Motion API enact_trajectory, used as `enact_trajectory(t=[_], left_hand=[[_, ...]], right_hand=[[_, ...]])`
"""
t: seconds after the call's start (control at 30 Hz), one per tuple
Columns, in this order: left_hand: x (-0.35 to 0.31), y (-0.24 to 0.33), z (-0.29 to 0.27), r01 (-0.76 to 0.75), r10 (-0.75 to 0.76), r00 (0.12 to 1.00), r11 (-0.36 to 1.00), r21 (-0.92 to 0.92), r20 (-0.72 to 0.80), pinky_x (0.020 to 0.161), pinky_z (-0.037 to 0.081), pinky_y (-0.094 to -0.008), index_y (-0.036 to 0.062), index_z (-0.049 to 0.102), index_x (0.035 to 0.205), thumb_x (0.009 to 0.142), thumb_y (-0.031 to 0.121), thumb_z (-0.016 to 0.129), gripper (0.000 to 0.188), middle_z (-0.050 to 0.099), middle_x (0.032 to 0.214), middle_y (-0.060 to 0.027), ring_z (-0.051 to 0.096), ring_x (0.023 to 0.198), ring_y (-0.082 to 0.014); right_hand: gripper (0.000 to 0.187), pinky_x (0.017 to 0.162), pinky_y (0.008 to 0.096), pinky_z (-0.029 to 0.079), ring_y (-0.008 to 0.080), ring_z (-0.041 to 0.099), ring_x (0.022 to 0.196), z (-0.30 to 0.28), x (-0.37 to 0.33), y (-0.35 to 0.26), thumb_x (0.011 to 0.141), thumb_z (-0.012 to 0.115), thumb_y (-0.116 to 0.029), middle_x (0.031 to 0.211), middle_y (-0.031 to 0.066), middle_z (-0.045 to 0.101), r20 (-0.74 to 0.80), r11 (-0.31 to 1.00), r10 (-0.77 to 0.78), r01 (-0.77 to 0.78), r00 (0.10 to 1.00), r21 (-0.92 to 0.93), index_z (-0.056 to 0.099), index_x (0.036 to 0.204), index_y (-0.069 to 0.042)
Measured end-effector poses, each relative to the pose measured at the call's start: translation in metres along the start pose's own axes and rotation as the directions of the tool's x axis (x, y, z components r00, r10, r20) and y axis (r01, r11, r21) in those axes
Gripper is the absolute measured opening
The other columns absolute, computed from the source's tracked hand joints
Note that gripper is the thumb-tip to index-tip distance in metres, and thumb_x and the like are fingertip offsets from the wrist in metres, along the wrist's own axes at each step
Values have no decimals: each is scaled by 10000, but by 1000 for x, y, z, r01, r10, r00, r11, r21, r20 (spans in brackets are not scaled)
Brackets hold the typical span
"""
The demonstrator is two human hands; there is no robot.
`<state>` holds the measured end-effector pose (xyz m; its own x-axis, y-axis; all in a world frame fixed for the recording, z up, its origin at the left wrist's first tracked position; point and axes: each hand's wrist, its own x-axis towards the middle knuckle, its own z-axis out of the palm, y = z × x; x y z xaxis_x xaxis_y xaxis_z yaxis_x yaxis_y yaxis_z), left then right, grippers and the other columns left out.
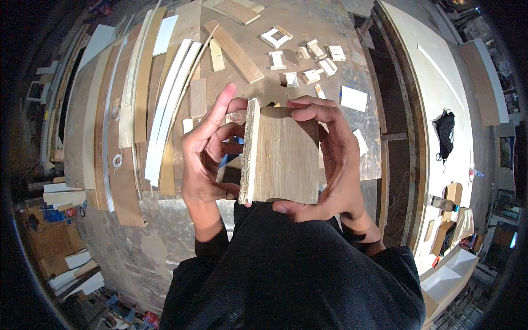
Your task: The person cuts a wooden strip using a handsaw, applies glue to the wooden pieces, and attaches them together onto a wooden block by hand.
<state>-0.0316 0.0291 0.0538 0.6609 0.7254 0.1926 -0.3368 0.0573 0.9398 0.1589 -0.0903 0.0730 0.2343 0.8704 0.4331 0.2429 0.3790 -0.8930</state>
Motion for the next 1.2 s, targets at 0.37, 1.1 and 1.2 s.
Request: enact_trajectory(t=[0.37,1.1,1.2], left_hand=[[2,6,10,65,-73,994,994,-93,-78,830,639,-329,-53,287,1558,364,345,1042,1467,573,1387,-224,694,1010,-213],[3,-18,15,-124,125,990,992,23,-57,929,585,-414,3,374,1547,716,752,734,1176,548,1443,-222,672,1134,-271],[2,-23,14,-152,150,986,988,-25,-70,964,559,-402,-21,358,1547,683,638,844,1190,528,1472,-217,645,1194,-270]], right_hand=[[958,1035,393,436,283,569,1224,5,-2,3,467,963,-331,1300,171,544,-34,999,-41,42,999,18,545,1269,-15],[954,1082,386,409,255,526,1271,10,1,9,492,978,-277,1346,147,492,-81,997,-57,62,995,55,520,1291,-27],[949,1105,395,400,261,522,1282,11,0,13,502,981,-279,1352,148,489,-98,994,-47,57,994,93,517,1289,-21]])
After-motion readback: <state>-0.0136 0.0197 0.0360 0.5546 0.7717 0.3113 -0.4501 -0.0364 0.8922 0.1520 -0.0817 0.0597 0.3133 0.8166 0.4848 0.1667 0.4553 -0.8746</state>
